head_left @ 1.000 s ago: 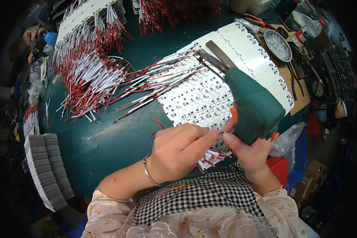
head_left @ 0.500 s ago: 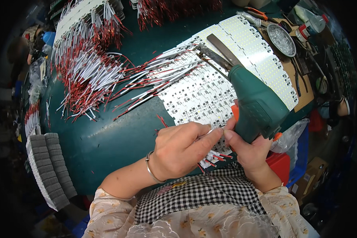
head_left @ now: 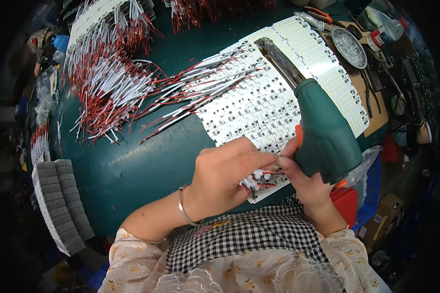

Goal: The person solders pre-cut wires onto an LED light strip matrix using a soldering iron and solder from a spool.

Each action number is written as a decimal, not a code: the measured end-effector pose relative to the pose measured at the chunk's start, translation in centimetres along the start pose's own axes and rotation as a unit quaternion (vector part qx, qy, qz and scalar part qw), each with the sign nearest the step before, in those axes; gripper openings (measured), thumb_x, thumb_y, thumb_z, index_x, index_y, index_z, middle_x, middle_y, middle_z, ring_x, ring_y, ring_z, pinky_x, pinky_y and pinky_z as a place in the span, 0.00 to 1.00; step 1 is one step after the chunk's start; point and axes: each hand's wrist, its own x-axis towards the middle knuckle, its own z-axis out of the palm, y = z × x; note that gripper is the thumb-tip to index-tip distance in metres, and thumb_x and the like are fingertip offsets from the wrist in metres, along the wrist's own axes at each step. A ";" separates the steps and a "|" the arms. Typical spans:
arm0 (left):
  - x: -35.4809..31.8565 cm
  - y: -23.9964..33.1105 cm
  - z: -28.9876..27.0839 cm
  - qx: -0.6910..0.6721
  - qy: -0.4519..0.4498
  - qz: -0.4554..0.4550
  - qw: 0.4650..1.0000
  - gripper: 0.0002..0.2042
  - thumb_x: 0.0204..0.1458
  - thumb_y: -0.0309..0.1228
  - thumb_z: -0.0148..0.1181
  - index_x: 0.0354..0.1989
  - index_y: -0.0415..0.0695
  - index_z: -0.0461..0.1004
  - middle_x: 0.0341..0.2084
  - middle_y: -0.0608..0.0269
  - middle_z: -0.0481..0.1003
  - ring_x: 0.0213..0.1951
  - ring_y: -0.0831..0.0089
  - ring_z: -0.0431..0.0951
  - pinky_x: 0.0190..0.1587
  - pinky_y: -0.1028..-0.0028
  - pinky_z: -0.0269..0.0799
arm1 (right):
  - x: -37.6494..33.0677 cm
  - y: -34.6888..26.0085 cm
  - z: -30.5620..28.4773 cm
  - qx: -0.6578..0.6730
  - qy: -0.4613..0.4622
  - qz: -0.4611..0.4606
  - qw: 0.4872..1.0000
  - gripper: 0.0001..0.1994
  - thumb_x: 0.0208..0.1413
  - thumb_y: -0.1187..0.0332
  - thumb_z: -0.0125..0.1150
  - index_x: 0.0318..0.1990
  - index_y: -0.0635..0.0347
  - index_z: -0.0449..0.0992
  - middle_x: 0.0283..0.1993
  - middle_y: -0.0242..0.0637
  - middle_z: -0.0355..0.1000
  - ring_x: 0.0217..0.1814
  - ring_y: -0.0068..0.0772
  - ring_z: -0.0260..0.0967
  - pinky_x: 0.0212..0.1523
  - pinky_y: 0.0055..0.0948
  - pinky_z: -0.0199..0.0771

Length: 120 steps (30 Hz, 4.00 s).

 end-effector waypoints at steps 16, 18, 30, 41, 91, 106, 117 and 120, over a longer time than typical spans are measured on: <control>-1.0 -0.8 0.6 0.059 0.041 0.044 0.996 0.16 0.36 0.21 0.65 0.39 0.39 0.80 0.27 0.58 0.79 0.26 0.68 0.81 0.28 0.75 0.77 | 0.6 0.6 -2.1 -0.025 0.144 -0.021 0.989 0.30 0.45 0.81 0.64 0.58 0.68 0.61 0.30 0.35 0.70 0.26 0.21 0.65 0.27 0.19 0.67; -0.7 -0.7 0.9 0.054 0.042 0.060 0.996 0.16 0.36 0.22 0.65 0.39 0.39 0.80 0.27 0.58 0.79 0.26 0.68 0.81 0.28 0.75 0.76 | 0.9 0.0 -2.2 0.015 0.151 -0.010 0.988 0.30 0.46 0.81 0.64 0.58 0.68 0.61 0.30 0.35 0.70 0.25 0.21 0.65 0.27 0.18 0.67; -1.1 -0.9 1.5 0.192 0.053 0.262 0.944 0.21 0.30 0.24 0.58 0.38 0.30 0.79 0.28 0.53 0.76 0.18 0.76 0.70 0.16 0.76 0.63 | 0.1 -0.1 -0.5 -0.048 0.065 0.047 0.996 0.18 0.44 0.84 0.67 0.45 0.67 0.74 0.35 0.35 0.74 0.32 0.23 0.72 0.34 0.21 0.74; -5.5 -6.6 -4.8 0.282 0.009 0.058 0.958 0.18 0.36 0.23 0.64 0.40 0.40 0.77 0.30 0.60 0.77 0.28 0.65 0.78 0.27 0.71 0.73 | -1.5 -1.5 -2.4 0.075 -0.017 0.156 0.985 0.41 0.47 0.59 0.72 0.60 0.77 0.55 0.25 0.31 0.63 0.20 0.22 0.63 0.19 0.21 0.67; -5.6 -10.1 -3.9 0.215 0.046 0.022 0.975 0.23 0.27 0.13 0.60 0.39 0.42 0.78 0.27 0.62 0.76 0.28 0.64 0.78 0.27 0.70 0.73 | -2.9 -0.6 -0.3 0.021 -0.049 0.266 0.962 0.32 0.52 0.61 0.66 0.55 0.75 0.59 0.24 0.39 0.66 0.19 0.26 0.67 0.22 0.27 0.75; -5.5 -10.0 -3.8 0.214 0.055 0.029 0.975 0.22 0.28 0.13 0.60 0.39 0.43 0.78 0.27 0.62 0.75 0.28 0.64 0.77 0.26 0.70 0.73 | -3.0 -0.7 -0.3 0.019 -0.052 0.258 0.964 0.28 0.51 0.63 0.65 0.52 0.75 0.61 0.26 0.40 0.65 0.20 0.27 0.66 0.22 0.29 0.75; -5.4 -10.0 -3.6 0.217 0.066 0.038 0.973 0.22 0.28 0.12 0.59 0.38 0.42 0.78 0.27 0.62 0.75 0.28 0.64 0.77 0.26 0.71 0.73 | -2.5 -2.7 -1.3 0.090 -0.061 0.281 0.954 0.42 0.49 0.60 0.69 0.63 0.75 0.52 0.28 0.39 0.66 0.23 0.28 0.67 0.21 0.26 0.73; -5.5 -10.1 -3.6 0.215 0.067 0.037 0.973 0.22 0.28 0.11 0.58 0.37 0.41 0.78 0.26 0.61 0.75 0.28 0.64 0.78 0.26 0.71 0.73 | -3.5 -2.9 -1.8 0.078 -0.061 0.315 0.944 0.42 0.48 0.58 0.71 0.62 0.75 0.54 0.29 0.39 0.66 0.23 0.27 0.67 0.21 0.26 0.72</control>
